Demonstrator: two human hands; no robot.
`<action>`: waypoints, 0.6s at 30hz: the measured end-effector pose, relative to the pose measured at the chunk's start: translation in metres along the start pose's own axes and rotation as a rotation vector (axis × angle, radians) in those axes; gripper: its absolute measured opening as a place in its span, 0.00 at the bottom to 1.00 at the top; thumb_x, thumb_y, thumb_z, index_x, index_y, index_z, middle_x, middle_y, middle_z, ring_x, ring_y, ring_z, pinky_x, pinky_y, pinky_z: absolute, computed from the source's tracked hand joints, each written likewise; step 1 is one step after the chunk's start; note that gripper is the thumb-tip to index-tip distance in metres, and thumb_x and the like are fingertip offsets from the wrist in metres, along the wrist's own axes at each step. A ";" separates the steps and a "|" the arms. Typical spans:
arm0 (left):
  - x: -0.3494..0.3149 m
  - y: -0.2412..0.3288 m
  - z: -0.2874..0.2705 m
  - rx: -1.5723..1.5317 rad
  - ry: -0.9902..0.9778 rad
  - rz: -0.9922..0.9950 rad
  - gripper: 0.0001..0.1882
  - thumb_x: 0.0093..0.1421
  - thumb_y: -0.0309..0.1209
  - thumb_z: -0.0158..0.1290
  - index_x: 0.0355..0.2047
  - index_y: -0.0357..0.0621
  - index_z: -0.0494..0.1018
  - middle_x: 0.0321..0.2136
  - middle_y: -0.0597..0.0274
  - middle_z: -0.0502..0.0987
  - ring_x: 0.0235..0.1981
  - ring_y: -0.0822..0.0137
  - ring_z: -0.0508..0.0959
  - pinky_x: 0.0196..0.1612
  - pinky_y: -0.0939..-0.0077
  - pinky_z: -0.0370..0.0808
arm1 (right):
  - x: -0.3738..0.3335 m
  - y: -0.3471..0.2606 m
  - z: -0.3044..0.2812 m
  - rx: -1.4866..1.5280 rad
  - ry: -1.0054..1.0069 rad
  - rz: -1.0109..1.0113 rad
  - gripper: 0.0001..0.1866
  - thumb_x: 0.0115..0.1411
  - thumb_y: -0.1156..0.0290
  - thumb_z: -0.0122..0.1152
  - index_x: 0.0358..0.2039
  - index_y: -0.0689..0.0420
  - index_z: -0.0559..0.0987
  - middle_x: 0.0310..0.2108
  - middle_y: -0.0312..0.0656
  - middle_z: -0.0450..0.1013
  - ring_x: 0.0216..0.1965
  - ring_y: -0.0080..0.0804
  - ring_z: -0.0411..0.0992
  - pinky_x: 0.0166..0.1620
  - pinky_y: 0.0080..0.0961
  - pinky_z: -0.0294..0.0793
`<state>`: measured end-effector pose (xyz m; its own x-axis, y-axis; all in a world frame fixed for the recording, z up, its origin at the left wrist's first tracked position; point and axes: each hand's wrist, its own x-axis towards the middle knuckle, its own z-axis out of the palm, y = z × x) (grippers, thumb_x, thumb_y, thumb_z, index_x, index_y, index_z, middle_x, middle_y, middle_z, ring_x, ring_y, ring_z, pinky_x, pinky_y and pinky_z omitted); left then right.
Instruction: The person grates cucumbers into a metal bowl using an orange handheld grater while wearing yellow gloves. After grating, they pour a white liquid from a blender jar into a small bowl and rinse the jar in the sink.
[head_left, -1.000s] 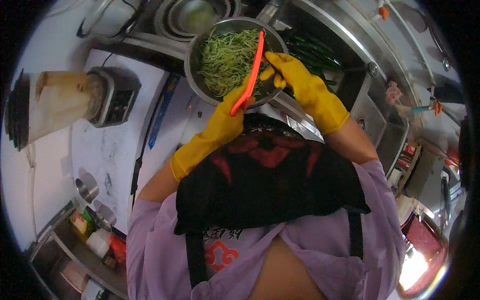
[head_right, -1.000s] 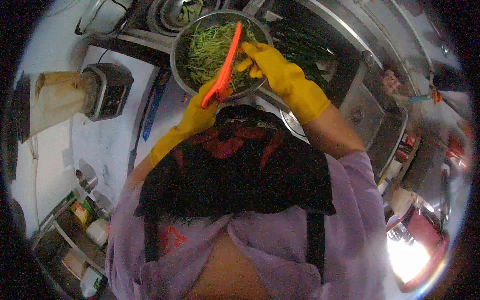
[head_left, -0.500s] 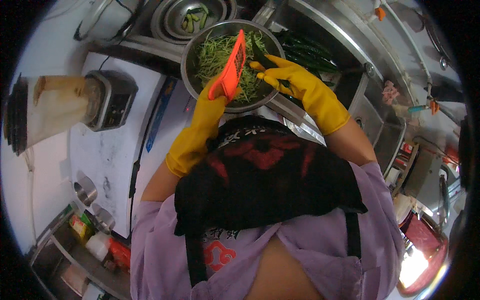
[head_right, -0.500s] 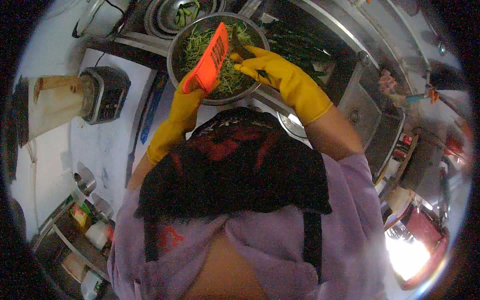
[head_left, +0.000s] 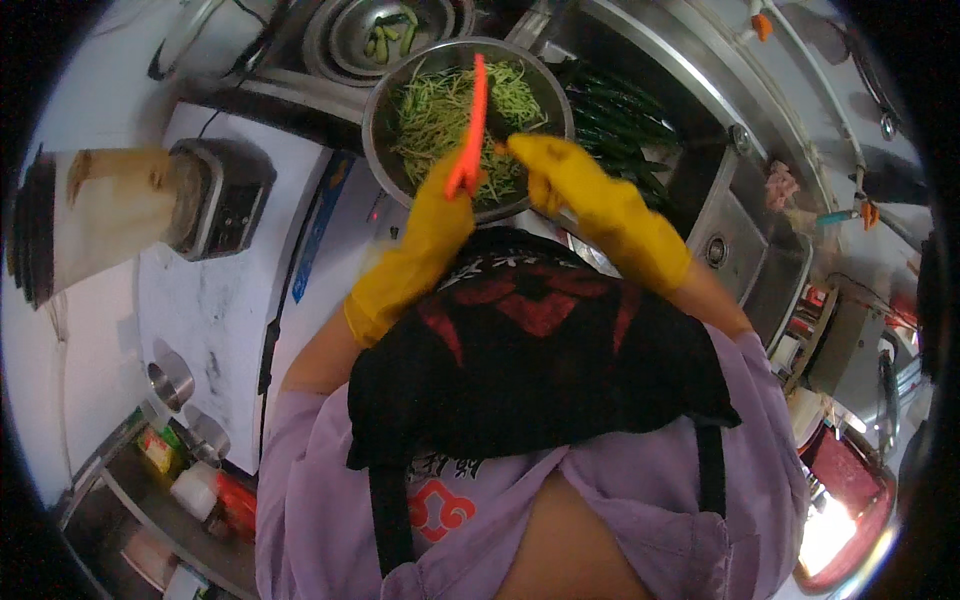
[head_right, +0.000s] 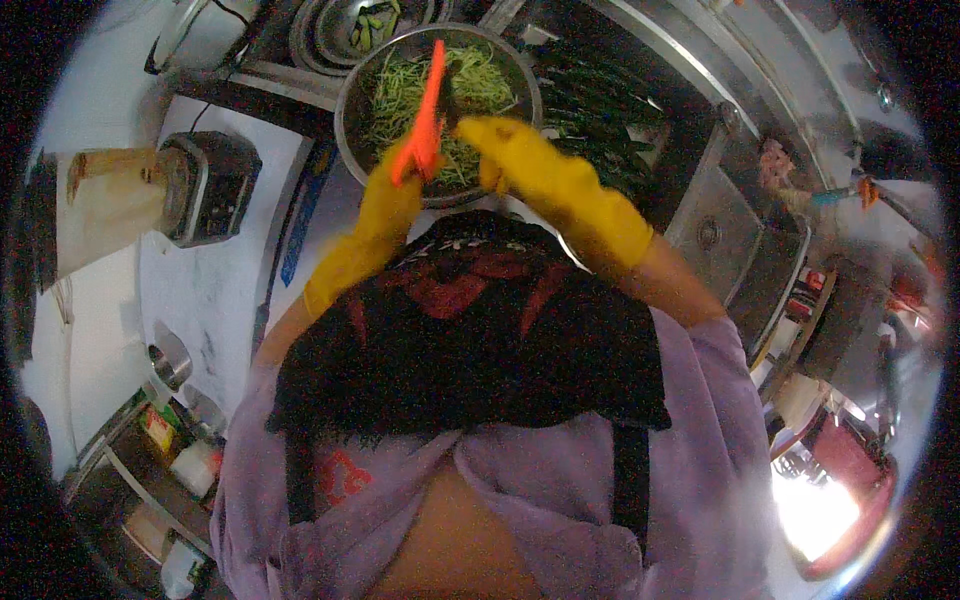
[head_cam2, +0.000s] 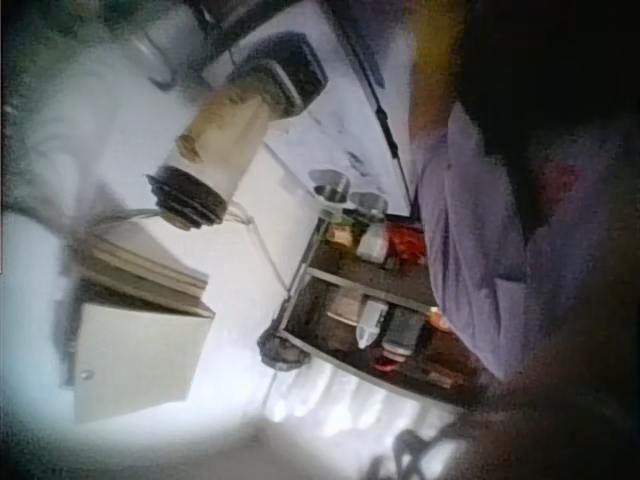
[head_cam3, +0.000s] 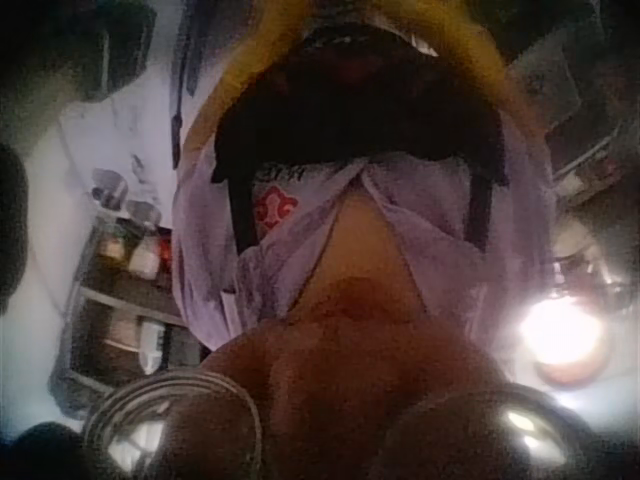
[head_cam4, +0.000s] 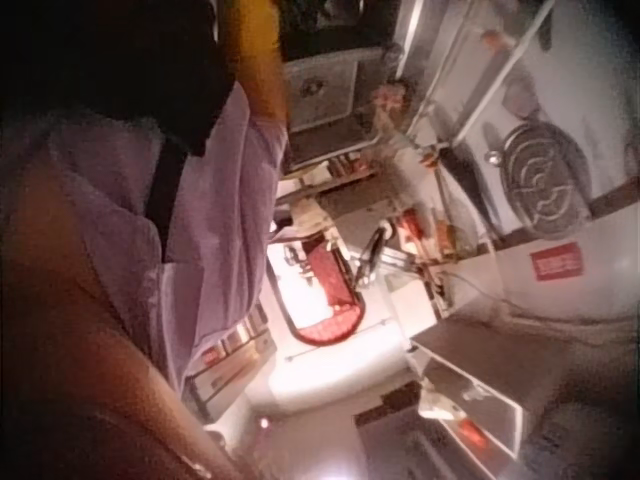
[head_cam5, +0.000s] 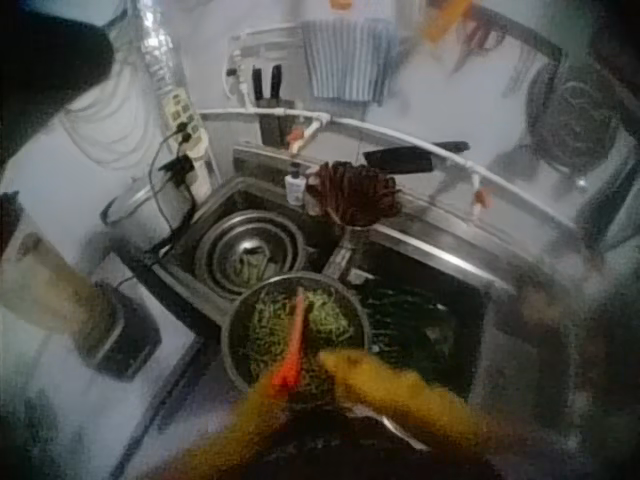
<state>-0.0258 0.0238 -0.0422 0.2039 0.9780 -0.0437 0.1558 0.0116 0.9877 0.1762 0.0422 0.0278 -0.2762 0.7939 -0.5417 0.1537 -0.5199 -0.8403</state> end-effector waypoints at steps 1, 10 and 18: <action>-0.007 -0.003 0.001 0.097 -0.025 0.079 0.18 0.58 0.18 0.48 0.49 0.41 0.70 0.45 0.61 0.76 0.45 0.66 0.75 0.50 0.74 0.69 | 0.010 0.000 -0.009 0.032 0.064 -0.062 0.22 0.66 0.49 0.48 0.44 0.54 0.79 0.16 0.29 0.65 0.17 0.17 0.61 0.22 0.15 0.58; -0.007 0.024 -0.003 0.046 -0.045 -0.020 0.22 0.56 0.17 0.49 0.52 0.41 0.69 0.45 0.61 0.76 0.49 0.66 0.73 0.53 0.75 0.67 | 0.009 -0.007 -0.003 -0.042 -0.057 0.119 0.29 0.63 0.42 0.47 0.45 0.55 0.77 0.21 0.35 0.68 0.22 0.23 0.63 0.28 0.20 0.63; 0.025 0.030 -0.018 -0.528 0.138 -0.401 0.27 0.55 0.11 0.50 0.56 0.40 0.68 0.52 0.59 0.73 0.52 0.68 0.72 0.54 0.76 0.69 | 0.036 0.023 -0.006 0.392 -0.091 0.079 0.29 0.65 0.59 0.53 0.62 0.58 0.61 0.34 0.47 0.75 0.33 0.33 0.73 0.40 0.24 0.72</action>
<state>-0.0340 0.0523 -0.0113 0.0982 0.8939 -0.4374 -0.3065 0.4453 0.8413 0.1753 0.0604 -0.0111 -0.3637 0.7248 -0.5851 -0.1907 -0.6727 -0.7149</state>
